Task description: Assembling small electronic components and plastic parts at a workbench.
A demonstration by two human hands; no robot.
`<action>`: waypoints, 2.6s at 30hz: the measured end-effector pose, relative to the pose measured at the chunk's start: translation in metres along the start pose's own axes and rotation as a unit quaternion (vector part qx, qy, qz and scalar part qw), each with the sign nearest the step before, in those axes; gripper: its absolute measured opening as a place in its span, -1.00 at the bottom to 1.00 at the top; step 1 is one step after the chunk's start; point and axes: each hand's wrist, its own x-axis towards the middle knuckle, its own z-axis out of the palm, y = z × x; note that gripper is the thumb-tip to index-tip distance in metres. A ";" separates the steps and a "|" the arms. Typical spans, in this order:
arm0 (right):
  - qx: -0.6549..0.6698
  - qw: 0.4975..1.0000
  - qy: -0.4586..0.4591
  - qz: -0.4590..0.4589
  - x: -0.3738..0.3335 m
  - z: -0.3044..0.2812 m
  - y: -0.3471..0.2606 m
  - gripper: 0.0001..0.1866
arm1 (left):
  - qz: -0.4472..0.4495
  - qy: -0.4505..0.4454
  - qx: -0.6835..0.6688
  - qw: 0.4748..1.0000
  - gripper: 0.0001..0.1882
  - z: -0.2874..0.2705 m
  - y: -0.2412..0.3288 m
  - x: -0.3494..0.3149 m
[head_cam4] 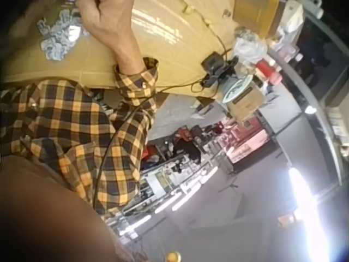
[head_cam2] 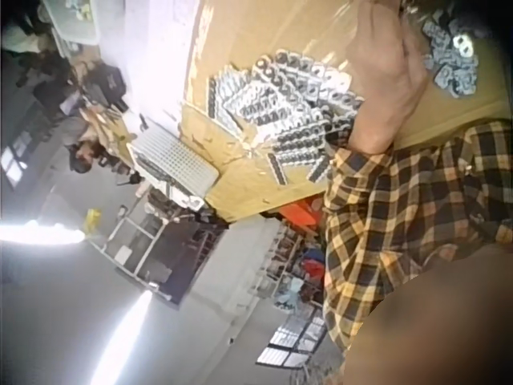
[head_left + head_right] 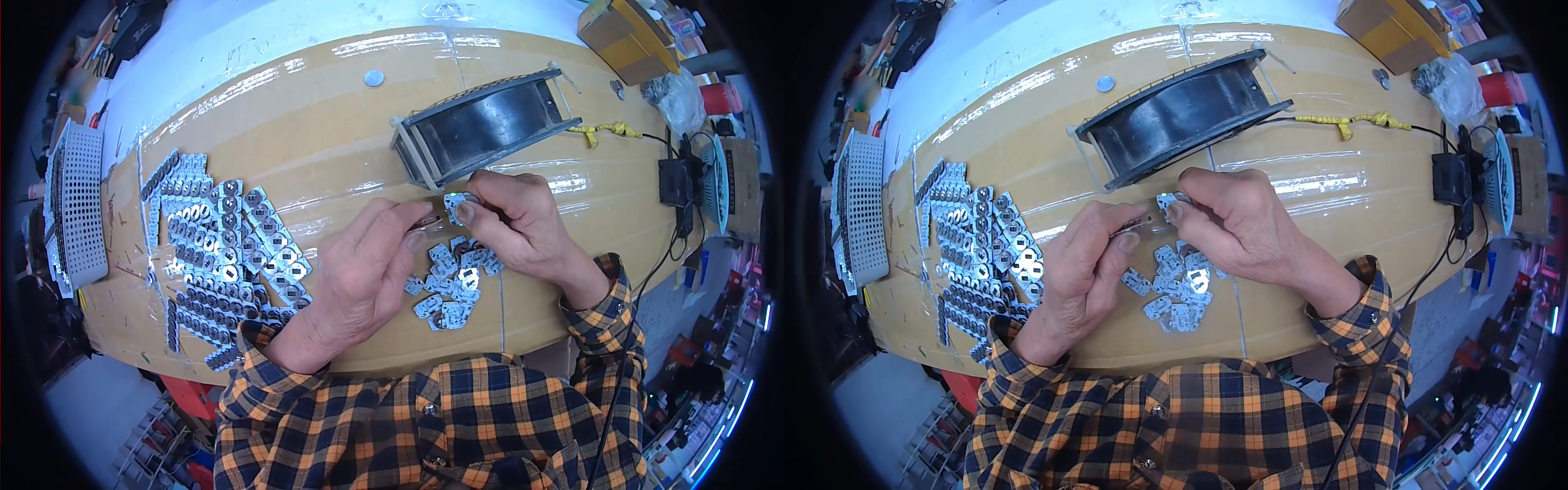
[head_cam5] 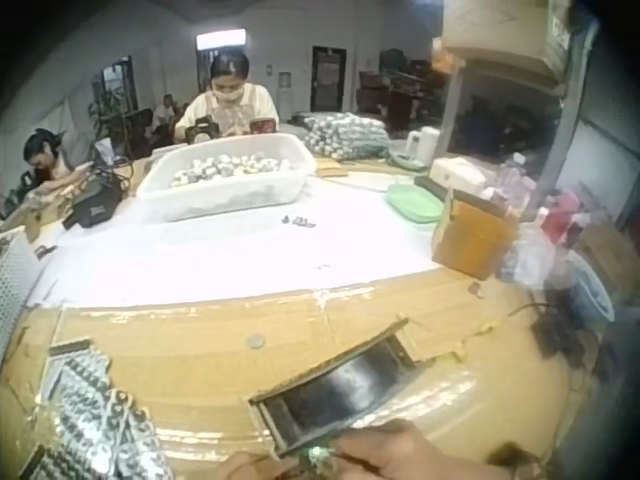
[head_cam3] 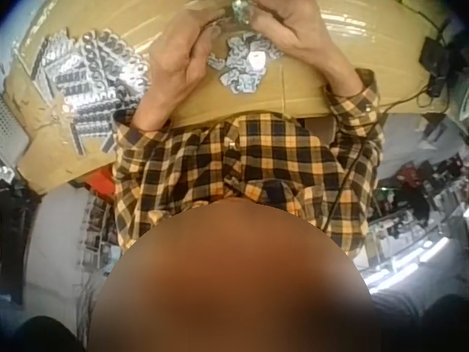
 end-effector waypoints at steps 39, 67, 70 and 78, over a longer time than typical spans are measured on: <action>0.162 0.976 0.017 0.145 0.004 0.003 -0.010 -0.79 | 0.017 0.064 0.047 0.997 -0.79 0.004 -0.002 0.000; 0.263 0.940 -0.011 0.217 0.005 0.001 -0.011 -0.78 | 0.023 0.071 0.035 0.997 -0.83 0.004 -0.002 -0.001; 0.275 0.936 -0.009 0.220 0.005 0.001 -0.009 -0.79 | 0.021 0.065 0.045 0.997 -0.83 0.003 -0.003 -0.001; 0.388 0.886 0.009 0.253 0.007 -0.001 -0.009 -0.77 | 0.025 0.074 0.041 0.996 -0.83 0.004 -0.004 -0.002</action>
